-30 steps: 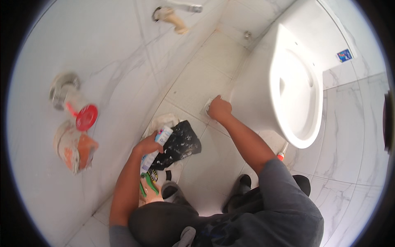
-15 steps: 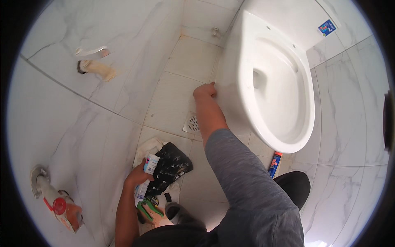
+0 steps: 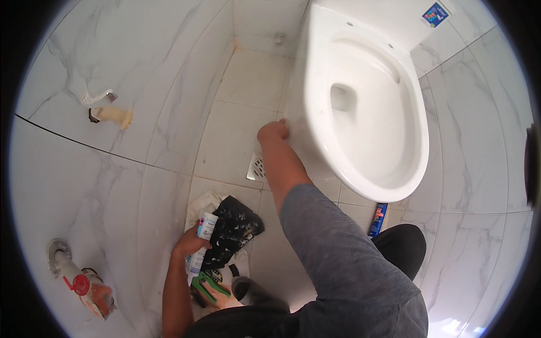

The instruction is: The person kneels on the bathroom floor and applies sealant around the base of a toilet using a caulking gun. They smooth the bead with a finger, then stand, walk to an adjacent room, and wipe their hands with a cloth.

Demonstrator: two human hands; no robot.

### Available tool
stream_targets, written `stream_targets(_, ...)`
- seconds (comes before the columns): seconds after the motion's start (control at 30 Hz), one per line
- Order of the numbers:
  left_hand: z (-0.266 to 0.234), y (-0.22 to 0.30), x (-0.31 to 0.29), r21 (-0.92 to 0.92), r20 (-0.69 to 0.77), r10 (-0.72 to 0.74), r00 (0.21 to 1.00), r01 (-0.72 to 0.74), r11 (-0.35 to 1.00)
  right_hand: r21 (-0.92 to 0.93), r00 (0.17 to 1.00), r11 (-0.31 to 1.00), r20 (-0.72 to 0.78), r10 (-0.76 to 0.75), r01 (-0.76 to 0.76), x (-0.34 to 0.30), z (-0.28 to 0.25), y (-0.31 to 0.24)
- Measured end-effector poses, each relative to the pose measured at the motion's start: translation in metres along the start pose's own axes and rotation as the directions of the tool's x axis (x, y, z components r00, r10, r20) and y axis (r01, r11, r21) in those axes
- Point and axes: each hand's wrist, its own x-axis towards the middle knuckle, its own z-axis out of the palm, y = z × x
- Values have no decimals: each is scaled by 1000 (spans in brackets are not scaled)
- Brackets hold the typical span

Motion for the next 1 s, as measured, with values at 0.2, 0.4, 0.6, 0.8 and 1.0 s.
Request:
stream_targets(0.2, -1, 3, -4, 11, 9, -4, 1000, 4, 1000, 11, 999, 1000, 37, 12, -13, -19, 13, 6)
stream_targets(0.4, -3, 10, -7, -1, 25, -3, 1000, 3, 1000, 50, 998, 998, -47, 34, -32, -13, 42, 5)
stream_targets(0.6, -3, 20, -14, 55, 13, 3, 1000, -3, 999, 114, 997, 993, -76, 7, 2, -22, 54, 8)
stream_targets(0.8, -4, 16, -13, 74, 4, -2, 1000, 2, 997, 54, 994, 995, -80, -79, 83, -41, 53, 14)
stream_targets(1.0, -4, 17, -16, 63, 20, 3, 1000, -4, 998, -9, 971, 988, -181, -153, 154, -59, 58, 20)
